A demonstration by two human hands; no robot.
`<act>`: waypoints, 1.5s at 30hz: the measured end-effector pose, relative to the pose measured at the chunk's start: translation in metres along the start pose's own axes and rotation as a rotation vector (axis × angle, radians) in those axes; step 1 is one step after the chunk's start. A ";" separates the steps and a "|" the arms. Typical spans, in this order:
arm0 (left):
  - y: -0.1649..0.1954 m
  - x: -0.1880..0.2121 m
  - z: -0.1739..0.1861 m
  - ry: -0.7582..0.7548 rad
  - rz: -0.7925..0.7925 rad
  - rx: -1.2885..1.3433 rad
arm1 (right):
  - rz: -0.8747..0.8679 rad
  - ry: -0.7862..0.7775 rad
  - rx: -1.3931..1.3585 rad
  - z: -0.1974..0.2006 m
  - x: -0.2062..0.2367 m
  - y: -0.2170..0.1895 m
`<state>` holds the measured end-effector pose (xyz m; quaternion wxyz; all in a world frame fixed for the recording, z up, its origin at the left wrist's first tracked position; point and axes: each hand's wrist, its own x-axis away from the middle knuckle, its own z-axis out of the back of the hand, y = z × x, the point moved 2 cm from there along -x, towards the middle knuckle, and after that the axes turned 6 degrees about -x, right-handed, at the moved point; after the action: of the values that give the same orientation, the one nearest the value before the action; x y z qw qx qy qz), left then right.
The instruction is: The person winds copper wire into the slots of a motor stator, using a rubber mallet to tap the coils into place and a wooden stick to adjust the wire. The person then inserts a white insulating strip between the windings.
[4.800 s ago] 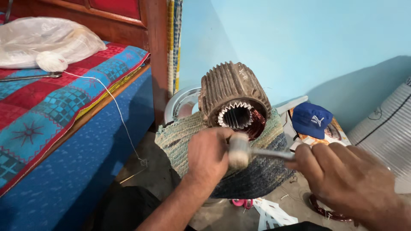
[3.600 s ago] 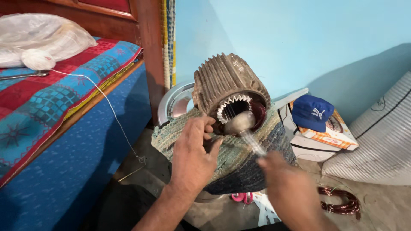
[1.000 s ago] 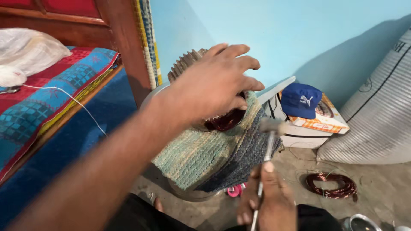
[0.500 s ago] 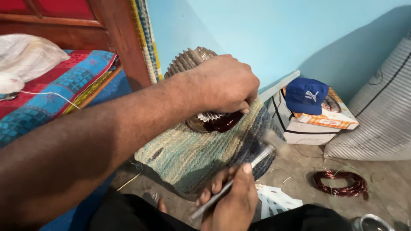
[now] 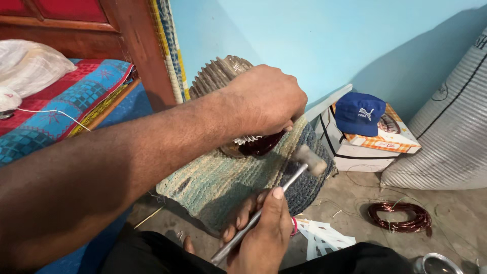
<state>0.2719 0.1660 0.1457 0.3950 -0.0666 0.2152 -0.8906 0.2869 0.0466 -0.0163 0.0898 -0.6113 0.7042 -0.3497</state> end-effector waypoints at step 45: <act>0.024 -0.027 0.066 -0.356 0.159 0.427 | 0.026 -0.158 0.400 0.044 -0.010 -0.122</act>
<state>0.3252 0.1501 0.1957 0.5001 -0.1201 -0.0452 -0.8564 0.4113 0.0382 0.0215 0.2685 -0.5977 0.6195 -0.4324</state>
